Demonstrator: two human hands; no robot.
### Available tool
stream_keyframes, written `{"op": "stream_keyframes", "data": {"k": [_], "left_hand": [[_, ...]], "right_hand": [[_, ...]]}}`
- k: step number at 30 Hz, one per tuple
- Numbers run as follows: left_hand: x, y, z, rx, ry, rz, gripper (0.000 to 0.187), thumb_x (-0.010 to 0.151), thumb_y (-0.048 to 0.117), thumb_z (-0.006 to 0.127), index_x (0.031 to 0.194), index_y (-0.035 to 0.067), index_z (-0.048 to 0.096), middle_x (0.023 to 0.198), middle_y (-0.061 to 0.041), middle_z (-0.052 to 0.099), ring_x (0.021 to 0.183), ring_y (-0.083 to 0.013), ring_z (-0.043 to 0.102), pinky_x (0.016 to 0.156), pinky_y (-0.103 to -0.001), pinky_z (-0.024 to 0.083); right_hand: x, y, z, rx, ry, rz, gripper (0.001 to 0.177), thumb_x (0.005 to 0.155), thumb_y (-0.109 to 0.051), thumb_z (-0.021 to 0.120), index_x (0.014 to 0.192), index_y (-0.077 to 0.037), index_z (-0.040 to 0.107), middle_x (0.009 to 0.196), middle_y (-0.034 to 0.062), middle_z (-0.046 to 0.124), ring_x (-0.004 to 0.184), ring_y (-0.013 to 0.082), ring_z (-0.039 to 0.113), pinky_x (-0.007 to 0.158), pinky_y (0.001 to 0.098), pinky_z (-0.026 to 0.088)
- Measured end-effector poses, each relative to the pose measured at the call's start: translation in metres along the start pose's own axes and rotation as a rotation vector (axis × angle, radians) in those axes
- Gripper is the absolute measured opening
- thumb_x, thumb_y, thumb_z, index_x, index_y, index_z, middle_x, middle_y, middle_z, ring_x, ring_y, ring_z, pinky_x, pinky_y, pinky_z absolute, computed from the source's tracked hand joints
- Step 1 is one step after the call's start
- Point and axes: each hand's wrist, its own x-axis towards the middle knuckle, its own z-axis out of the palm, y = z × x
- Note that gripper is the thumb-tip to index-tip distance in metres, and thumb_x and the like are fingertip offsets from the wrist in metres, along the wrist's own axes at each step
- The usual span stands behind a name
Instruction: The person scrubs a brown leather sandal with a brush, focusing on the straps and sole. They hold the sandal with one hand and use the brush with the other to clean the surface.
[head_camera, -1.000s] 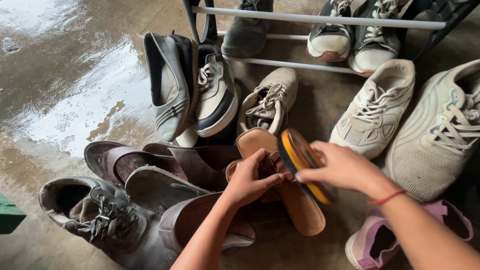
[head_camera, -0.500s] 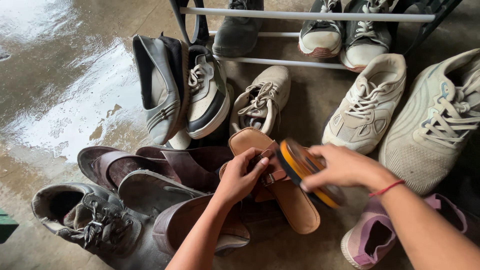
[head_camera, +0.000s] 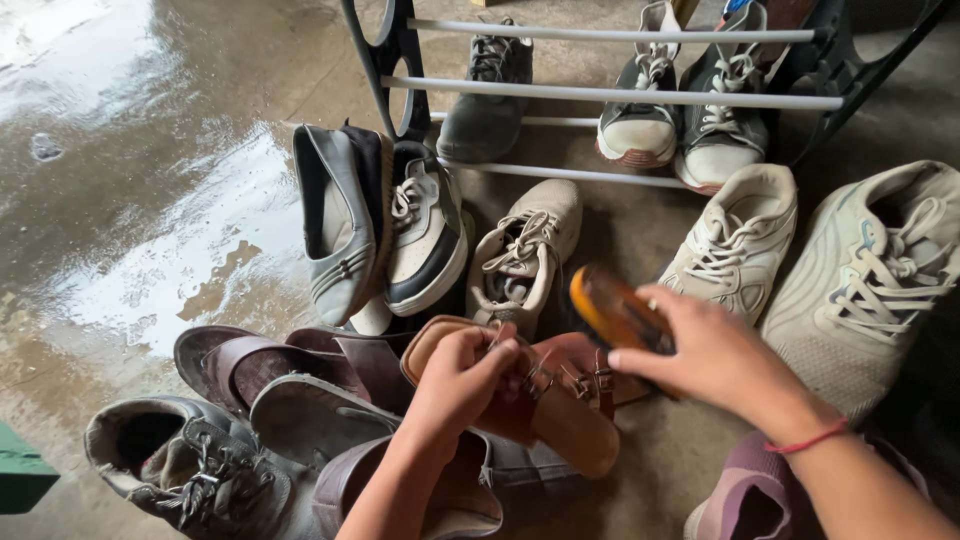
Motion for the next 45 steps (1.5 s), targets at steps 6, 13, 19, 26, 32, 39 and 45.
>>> {"op": "stream_keyframes", "data": {"k": [6, 13, 19, 26, 32, 39, 45], "left_hand": [[0.004, -0.022, 0.010, -0.478, -0.036, -0.033, 0.034, 0.104, 0.022, 0.052, 0.112, -0.006, 0.069, 0.097, -0.008, 0.076, 0.084, -0.0135, 0.068, 0.079, -0.026, 0.054], [0.019, -0.029, -0.007, -0.749, -0.110, -0.337, 0.080, 0.102, 0.066, 0.025, 0.127, 0.000, 0.063, 0.110, -0.010, 0.072, 0.099, -0.0205, 0.068, 0.092, -0.037, 0.053], [0.020, -0.018, -0.013, -0.828, -0.157, -0.320, 0.104, 0.090, 0.080, 0.015, 0.134, -0.003, 0.058, 0.118, -0.015, 0.072, 0.103, -0.0271, 0.070, 0.096, -0.042, 0.053], [0.024, -0.024, -0.015, -0.874, -0.196, -0.254, 0.118, 0.085, 0.087, 0.010, 0.137, -0.009, 0.055, 0.119, -0.016, 0.072, 0.107, -0.0248, 0.069, 0.099, -0.039, 0.053], [0.028, -0.034, -0.011, -0.855, -0.139, -0.267, 0.114, 0.087, 0.086, 0.013, 0.142, -0.006, 0.052, 0.124, -0.013, 0.072, 0.115, -0.0234, 0.067, 0.105, -0.037, 0.049], [0.031, -0.041, -0.009, -0.788, -0.114, -0.213, 0.110, 0.089, 0.082, 0.011, 0.140, -0.006, 0.054, 0.119, -0.015, 0.073, 0.109, -0.0240, 0.069, 0.102, -0.038, 0.051], [0.035, -0.051, -0.008, -0.719, -0.131, -0.126, 0.107, 0.094, 0.079, 0.014, 0.141, -0.008, 0.056, 0.118, -0.013, 0.072, 0.108, -0.0208, 0.068, 0.101, -0.034, 0.048]], "right_hand": [[-0.018, 0.000, -0.016, 0.207, 0.363, -0.156, 0.074, 0.072, -0.049, 0.081, 0.131, -0.009, 0.062, 0.110, 0.0142, 0.076, 0.096, 0.0249, 0.077, 0.085, 0.0388, 0.059], [-0.024, -0.039, 0.013, 0.139, 0.175, -0.280, 0.085, 0.072, -0.056, 0.079, 0.146, -0.023, 0.053, 0.113, 0.0137, 0.071, 0.095, 0.0324, 0.072, 0.081, 0.0431, 0.057], [-0.002, -0.034, 0.039, -0.029, 0.057, -0.176, 0.080, 0.069, -0.051, 0.079, 0.140, -0.023, 0.055, 0.109, 0.0126, 0.063, 0.101, 0.0320, 0.067, 0.085, 0.0435, 0.056], [0.001, -0.012, 0.021, 0.012, 0.215, -0.028, 0.079, 0.069, -0.054, 0.086, 0.135, -0.020, 0.059, 0.107, 0.0092, 0.065, 0.098, 0.0261, 0.070, 0.085, 0.0393, 0.057], [-0.001, -0.028, 0.042, 0.056, -0.004, -0.328, 0.083, 0.061, -0.042, 0.090, 0.139, -0.030, 0.065, 0.112, 0.0046, 0.069, 0.099, 0.0241, 0.070, 0.089, 0.0361, 0.056], [0.013, 0.017, 0.021, -0.034, 0.147, 0.004, 0.077, 0.063, -0.052, 0.089, 0.128, -0.018, 0.066, 0.114, 0.0106, 0.071, 0.106, 0.0283, 0.071, 0.094, 0.0391, 0.055], [0.002, -0.020, 0.026, -0.038, -0.223, 0.059, 0.076, 0.063, -0.063, 0.083, 0.125, -0.021, 0.069, 0.105, 0.0091, 0.076, 0.098, 0.0261, 0.076, 0.090, 0.0378, 0.059]]}}
